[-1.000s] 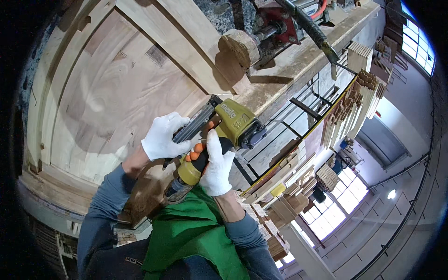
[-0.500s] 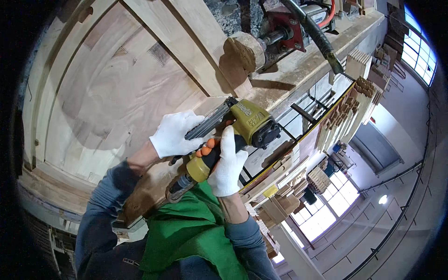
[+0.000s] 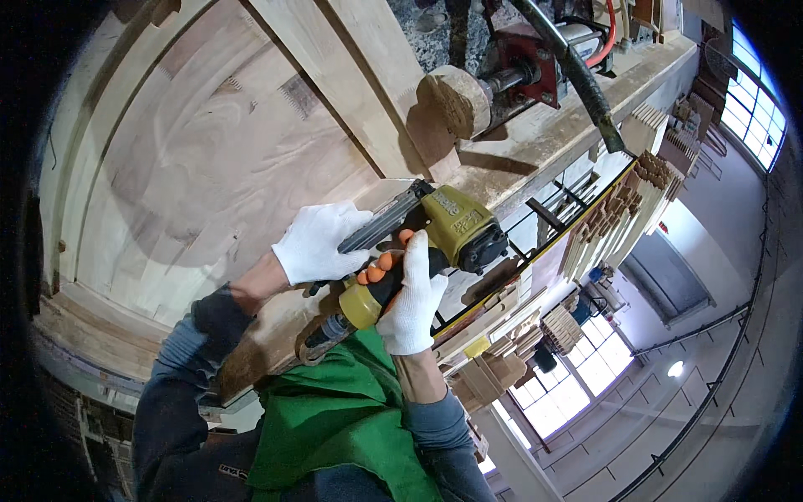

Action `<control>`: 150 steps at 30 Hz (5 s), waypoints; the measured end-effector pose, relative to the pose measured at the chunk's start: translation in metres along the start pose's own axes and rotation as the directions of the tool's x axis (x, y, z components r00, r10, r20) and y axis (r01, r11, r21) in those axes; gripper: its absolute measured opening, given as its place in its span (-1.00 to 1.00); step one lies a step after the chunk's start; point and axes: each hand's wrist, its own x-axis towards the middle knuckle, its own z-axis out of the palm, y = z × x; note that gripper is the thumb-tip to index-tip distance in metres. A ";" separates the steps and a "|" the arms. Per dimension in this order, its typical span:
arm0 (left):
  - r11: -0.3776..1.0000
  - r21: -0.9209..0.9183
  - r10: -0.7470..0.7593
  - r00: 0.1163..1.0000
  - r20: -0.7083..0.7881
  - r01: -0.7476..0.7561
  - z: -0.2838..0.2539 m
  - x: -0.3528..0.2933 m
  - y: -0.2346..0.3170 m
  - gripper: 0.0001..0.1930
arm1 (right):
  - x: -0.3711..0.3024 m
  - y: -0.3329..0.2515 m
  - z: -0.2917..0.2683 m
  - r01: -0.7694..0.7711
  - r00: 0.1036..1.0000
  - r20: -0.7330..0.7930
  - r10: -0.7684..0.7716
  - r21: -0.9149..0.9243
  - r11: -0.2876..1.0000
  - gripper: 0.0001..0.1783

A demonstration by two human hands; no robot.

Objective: Assembling a wooden frame by joining pieces, inserting a carved panel, and securing with a nail gun.

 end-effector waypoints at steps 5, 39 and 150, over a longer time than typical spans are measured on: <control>0.998 -0.056 0.018 1.000 0.020 -0.017 -0.003 0.000 -0.001 -0.74 | -0.001 0.002 0.000 0.000 0.999 0.033 -0.001 0.026 1.000 -0.64; 0.877 -0.426 -0.094 0.789 -0.607 -0.224 0.035 0.004 -0.020 -0.70 | -0.048 -0.052 0.029 0.462 0.868 0.425 -0.257 -0.502 0.731 -0.61; -0.335 0.701 -0.818 -0.175 -0.548 -0.629 0.097 -0.140 0.020 -0.37 | -0.164 0.207 0.115 0.651 0.216 -0.068 0.974 0.754 -0.092 -0.54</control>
